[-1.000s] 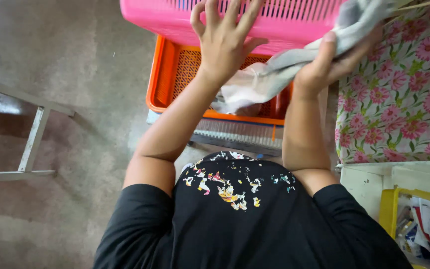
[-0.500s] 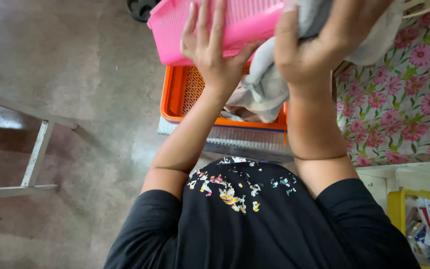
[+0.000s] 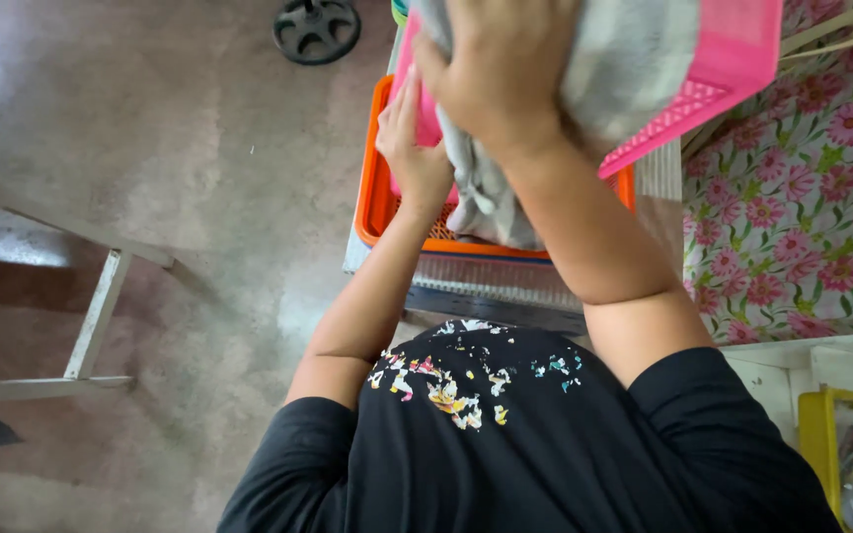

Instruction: Wipe plastic baskets with a cloth and organize them into crates and shelves

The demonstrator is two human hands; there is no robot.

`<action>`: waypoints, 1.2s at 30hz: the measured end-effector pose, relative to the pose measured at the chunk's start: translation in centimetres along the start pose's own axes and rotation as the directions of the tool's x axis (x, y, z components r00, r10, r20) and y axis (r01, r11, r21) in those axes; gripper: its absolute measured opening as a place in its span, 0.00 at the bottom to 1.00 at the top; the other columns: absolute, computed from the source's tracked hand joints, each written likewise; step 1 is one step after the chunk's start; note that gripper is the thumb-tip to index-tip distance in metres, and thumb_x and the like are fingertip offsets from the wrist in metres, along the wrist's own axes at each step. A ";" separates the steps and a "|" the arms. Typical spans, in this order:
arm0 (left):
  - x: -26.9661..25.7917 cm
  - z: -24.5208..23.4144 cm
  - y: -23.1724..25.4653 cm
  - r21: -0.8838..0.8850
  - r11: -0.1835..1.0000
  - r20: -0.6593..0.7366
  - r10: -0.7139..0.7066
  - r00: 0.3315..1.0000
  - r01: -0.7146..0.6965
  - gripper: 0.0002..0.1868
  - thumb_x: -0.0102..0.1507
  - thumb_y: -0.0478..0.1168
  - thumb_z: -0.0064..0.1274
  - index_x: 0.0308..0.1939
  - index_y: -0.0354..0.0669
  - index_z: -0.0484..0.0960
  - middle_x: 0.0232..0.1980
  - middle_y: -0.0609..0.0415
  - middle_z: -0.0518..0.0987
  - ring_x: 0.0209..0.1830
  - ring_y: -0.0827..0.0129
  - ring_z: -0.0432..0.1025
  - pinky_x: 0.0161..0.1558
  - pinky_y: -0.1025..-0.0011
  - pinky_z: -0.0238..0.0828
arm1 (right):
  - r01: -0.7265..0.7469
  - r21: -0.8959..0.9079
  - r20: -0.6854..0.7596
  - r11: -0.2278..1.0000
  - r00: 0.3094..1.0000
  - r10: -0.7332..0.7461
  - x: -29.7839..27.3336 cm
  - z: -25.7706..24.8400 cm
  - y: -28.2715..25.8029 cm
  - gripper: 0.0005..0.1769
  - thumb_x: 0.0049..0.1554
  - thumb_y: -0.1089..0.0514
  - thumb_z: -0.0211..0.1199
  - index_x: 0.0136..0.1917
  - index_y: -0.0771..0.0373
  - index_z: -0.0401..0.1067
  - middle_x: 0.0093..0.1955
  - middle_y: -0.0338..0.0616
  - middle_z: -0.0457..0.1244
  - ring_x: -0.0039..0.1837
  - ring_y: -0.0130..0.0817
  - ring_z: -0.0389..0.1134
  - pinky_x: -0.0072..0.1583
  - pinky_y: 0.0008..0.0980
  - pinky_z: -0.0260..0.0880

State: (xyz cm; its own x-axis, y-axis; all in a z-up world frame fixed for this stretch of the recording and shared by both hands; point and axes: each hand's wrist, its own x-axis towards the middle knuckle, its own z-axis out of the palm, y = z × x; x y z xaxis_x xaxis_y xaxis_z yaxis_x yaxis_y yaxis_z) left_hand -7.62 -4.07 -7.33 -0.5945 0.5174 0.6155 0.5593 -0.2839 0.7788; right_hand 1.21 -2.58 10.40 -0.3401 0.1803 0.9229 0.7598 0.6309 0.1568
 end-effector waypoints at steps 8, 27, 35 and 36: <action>1.7 0.7 -6.4 -0.055 0.986 0.247 0.165 0.955 -0.156 0.34 0.70 0.55 0.49 0.75 0.42 0.63 0.81 0.39 0.57 0.83 0.43 0.50 0.82 0.49 0.49 | 0.034 0.171 0.151 0.985 0.987 -0.060 -3.1 3.9 -2.0 0.26 0.52 0.48 0.66 0.60 0.65 0.74 0.65 0.58 0.62 0.65 0.56 0.62 0.69 0.60 0.54; 7.5 -0.4 2.6 -0.147 0.883 0.269 0.469 0.841 -0.445 0.32 0.70 0.51 0.68 0.74 0.58 0.67 0.78 0.55 0.62 0.80 0.53 0.60 0.81 0.51 0.59 | -0.643 0.189 -0.447 0.742 0.617 0.648 -18.7 8.6 18.0 0.26 0.70 0.58 0.61 0.79 0.58 0.59 0.85 0.48 0.46 0.88 0.50 0.49 0.89 0.50 0.52; 8.0 0.1 4.9 -0.140 0.872 0.230 0.489 0.841 -0.469 0.13 0.73 0.38 0.44 0.59 0.37 0.76 0.71 0.46 0.72 0.77 0.54 0.62 0.79 0.50 0.55 | -0.113 0.212 -0.005 0.971 0.993 0.117 -3.9 2.1 1.5 0.17 0.67 0.56 0.54 0.61 0.70 0.75 0.63 0.59 0.64 0.65 0.56 0.68 0.74 0.59 0.50; 8.3 0.0 5.1 -0.144 0.872 0.232 0.489 0.841 -0.467 0.13 0.73 0.38 0.44 0.59 0.37 0.76 0.71 0.46 0.72 0.77 0.54 0.62 0.79 0.50 0.55 | -0.116 0.207 -0.004 0.971 0.993 0.119 -4.6 2.4 2.9 0.17 0.67 0.56 0.54 0.61 0.70 0.75 0.63 0.59 0.64 0.65 0.56 0.68 0.74 0.59 0.50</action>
State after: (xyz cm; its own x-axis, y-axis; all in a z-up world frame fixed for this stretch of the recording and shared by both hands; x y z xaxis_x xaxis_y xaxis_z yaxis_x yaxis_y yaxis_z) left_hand -9.70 -1.26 1.73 -0.0925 0.4834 0.8705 0.6824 -0.6059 0.4090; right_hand 3.64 0.21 5.77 -0.2454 0.2513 0.9363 0.6629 0.7483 -0.0271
